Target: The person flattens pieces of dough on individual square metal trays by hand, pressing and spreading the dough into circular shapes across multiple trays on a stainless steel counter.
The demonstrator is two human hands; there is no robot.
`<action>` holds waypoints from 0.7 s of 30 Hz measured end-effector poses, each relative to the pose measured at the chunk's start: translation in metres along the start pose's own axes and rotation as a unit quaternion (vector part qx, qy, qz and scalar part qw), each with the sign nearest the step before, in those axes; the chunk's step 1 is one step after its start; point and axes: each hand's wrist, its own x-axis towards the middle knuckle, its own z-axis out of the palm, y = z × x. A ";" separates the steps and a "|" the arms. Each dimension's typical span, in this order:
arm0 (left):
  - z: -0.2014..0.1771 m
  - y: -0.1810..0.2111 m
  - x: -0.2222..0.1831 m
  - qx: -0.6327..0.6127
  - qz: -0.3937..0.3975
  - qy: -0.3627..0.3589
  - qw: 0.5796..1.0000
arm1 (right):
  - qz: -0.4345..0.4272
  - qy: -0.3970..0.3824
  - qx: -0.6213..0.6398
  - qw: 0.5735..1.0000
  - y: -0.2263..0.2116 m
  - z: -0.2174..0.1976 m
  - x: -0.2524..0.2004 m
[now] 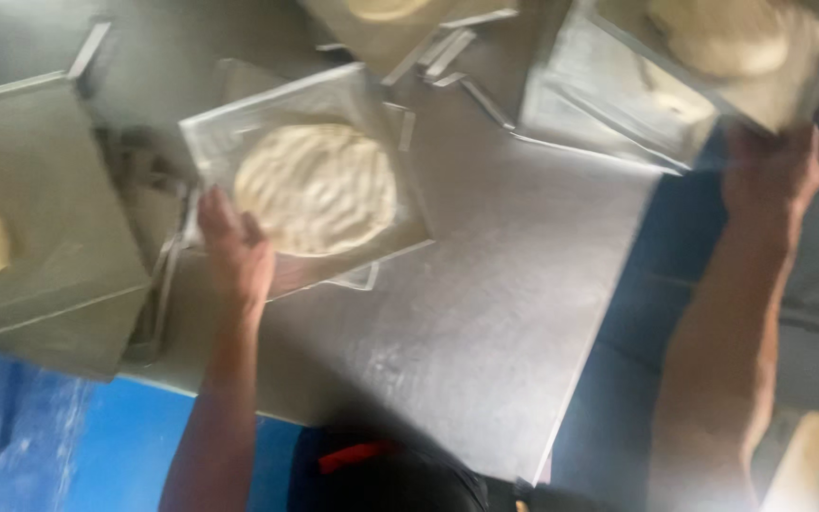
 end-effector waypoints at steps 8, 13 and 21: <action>-0.011 0.084 -0.060 -0.093 0.076 -0.037 0.992 | 0.001 -0.040 0.106 0.994 -0.123 0.047 -0.124; -0.005 0.134 -0.143 -0.264 0.056 -0.215 0.938 | 0.140 0.006 0.163 0.977 -0.063 0.026 -0.308; 0.012 0.138 -0.215 -0.159 -0.077 -0.299 0.938 | 0.338 0.017 -0.061 0.939 -0.003 -0.014 -0.506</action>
